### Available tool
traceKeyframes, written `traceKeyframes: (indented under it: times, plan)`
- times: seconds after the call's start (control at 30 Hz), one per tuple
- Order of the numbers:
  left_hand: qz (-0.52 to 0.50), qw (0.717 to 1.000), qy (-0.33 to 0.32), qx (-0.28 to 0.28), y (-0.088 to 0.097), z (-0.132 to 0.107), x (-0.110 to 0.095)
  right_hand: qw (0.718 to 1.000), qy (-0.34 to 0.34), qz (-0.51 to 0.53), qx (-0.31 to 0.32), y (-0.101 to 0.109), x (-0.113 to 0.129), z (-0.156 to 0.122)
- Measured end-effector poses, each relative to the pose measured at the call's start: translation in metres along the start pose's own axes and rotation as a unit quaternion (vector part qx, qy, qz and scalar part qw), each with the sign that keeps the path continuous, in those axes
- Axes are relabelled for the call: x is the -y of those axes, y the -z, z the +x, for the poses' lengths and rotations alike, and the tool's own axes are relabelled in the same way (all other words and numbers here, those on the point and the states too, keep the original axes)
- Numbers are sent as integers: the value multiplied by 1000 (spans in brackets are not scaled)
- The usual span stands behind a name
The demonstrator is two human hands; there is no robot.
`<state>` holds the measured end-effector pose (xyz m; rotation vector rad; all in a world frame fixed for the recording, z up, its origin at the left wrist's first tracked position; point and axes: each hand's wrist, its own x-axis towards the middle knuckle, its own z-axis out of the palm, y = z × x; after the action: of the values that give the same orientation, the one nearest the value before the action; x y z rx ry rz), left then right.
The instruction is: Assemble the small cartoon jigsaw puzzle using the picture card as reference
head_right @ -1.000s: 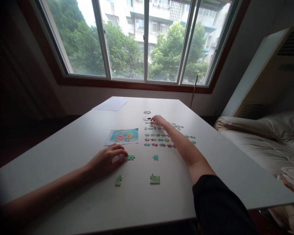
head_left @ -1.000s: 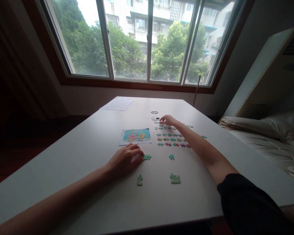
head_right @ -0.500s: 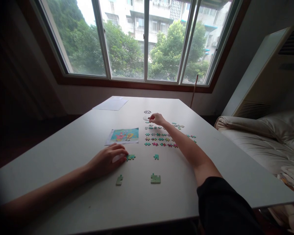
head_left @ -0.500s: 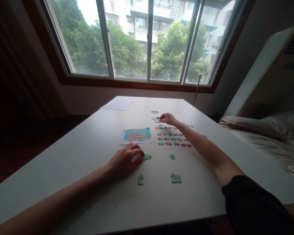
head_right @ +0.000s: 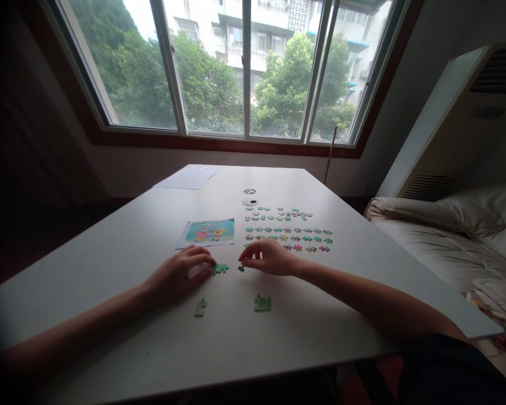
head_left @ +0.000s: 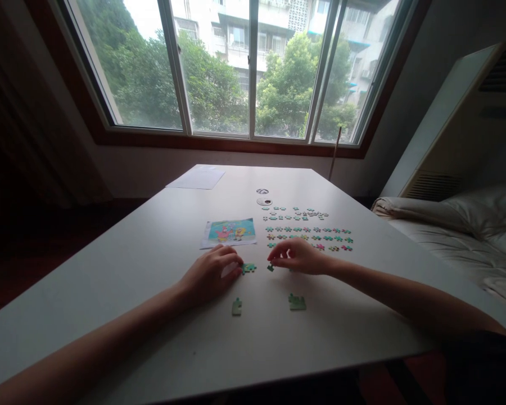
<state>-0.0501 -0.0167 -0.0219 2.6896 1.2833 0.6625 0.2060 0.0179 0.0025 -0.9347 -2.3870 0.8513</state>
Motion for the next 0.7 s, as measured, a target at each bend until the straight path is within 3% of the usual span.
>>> traceKeyframes:
  times: [0.4, 0.7]
  plan:
    - [2, 1000, -1, 7, 0, 0, 0, 994, -11, -88, -66, -7, 4, -12]
    - [6, 1000, -4, 18, 3, -1, 0, 983, 138, -118, 37, 7, -7, -10]
